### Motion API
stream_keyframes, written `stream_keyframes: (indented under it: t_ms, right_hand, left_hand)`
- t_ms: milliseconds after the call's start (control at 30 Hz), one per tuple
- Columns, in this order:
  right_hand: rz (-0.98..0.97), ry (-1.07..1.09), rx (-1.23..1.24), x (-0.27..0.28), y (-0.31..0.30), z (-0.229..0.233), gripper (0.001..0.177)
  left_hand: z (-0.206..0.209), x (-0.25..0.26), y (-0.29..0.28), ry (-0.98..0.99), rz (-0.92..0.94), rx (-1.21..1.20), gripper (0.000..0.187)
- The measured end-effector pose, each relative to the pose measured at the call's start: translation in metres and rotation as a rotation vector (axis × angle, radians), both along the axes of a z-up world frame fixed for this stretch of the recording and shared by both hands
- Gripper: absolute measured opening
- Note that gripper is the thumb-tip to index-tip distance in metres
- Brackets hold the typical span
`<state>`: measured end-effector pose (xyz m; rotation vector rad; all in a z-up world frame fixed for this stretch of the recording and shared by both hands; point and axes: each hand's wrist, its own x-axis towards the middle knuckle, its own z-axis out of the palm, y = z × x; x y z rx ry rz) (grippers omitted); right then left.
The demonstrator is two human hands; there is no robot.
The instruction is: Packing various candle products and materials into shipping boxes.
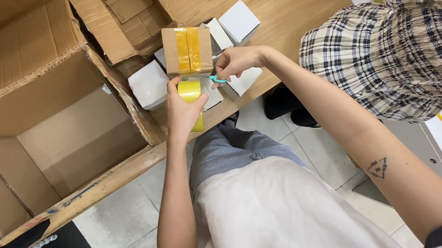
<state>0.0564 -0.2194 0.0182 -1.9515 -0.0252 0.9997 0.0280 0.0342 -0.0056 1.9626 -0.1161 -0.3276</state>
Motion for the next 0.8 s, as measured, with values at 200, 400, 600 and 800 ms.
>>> stream_keyframes:
  t_ms: [200,400,600,800]
  right_hand:
    - [-0.106,0.074,0.077,-0.002,0.006,0.0,0.022]
    - [-0.153,0.061,0.074,-0.003,0.01,-0.007,0.018]
    - [-0.181,0.078,0.131,-0.006,0.01,-0.013,0.015]
    - [-0.217,0.096,0.149,-0.008,0.013,-0.007,0.015]
  left_hand:
    - [0.027,-0.001,0.0,0.167,0.011,-0.037,0.076]
    - [0.009,-0.001,0.001,0.08,0.014,-0.056,0.075]
    - [0.003,-0.001,0.003,0.047,0.01,-0.026,0.077]
    - [-0.019,0.0,0.004,-0.1,-0.029,0.001,0.079]
